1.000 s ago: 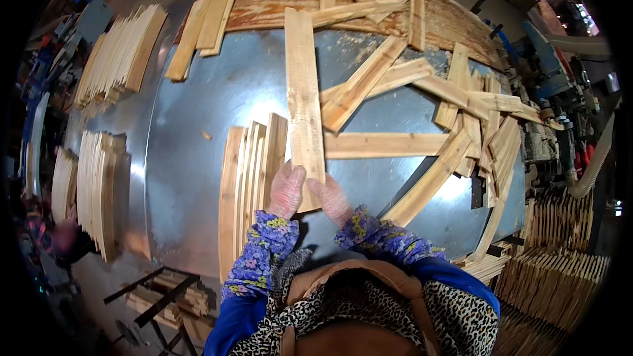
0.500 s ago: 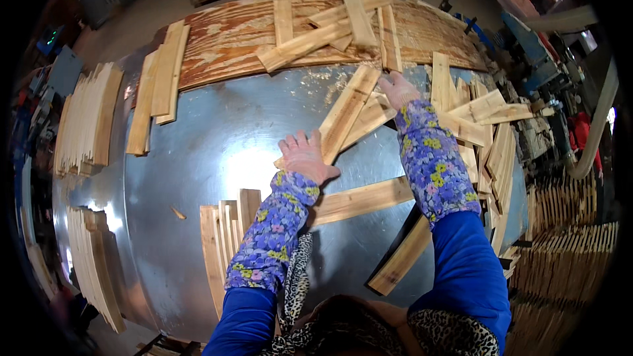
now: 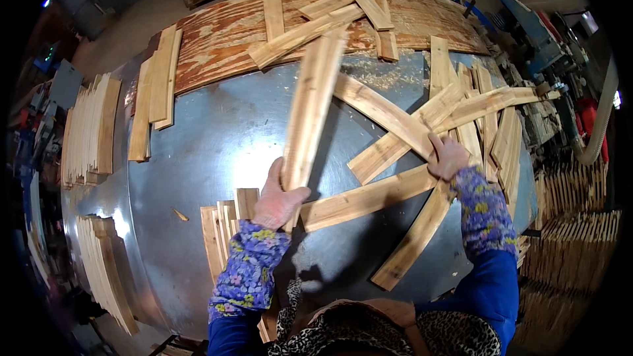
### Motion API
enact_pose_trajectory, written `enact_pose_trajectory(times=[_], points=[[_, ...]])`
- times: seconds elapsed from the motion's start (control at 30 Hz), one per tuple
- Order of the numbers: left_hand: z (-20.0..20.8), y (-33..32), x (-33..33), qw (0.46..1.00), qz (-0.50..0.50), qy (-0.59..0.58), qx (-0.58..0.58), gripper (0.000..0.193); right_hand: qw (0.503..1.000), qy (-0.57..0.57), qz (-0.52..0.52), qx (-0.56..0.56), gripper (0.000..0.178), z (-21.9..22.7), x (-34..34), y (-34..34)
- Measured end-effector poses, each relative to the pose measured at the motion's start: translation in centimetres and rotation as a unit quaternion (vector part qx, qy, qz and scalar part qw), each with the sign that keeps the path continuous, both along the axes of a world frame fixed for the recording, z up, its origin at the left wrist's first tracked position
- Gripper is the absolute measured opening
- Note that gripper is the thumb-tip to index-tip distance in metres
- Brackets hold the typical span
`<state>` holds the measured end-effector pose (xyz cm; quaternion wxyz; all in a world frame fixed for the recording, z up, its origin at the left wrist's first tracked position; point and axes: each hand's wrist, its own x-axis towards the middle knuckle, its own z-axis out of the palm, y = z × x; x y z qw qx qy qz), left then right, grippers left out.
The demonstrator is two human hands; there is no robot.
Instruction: The person sorts and stacks thin wooden planks on a large metal table. They pick up individual planks from a scattered pile, align them, and place them into a neat stack. The person occasionally moves the stack to a different location on the table.
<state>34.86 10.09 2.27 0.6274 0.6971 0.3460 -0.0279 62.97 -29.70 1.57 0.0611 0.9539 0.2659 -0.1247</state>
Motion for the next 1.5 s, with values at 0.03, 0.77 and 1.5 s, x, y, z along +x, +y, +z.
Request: enact_pose_trajectory(times=[0.03,0.77,1.5], points=[[1.4,1.0,-0.7,0.999,0.028,0.016,-0.018,0.110,1.000,0.014,-0.016,0.019,0.091,-0.1,-1.6,-0.6],[-0.7,-2.2,6.0,0.988,0.007,-0.093,-0.125,0.106,0.676,0.401,-0.296,0.543,0.083,-3.5,-17.5,1.4],[-6.1,2.0,23.9,0.942,-0.036,-0.117,-0.313,0.074,0.433,0.548,-0.385,0.603,0.097,-3.6,-23.5,-0.9]])
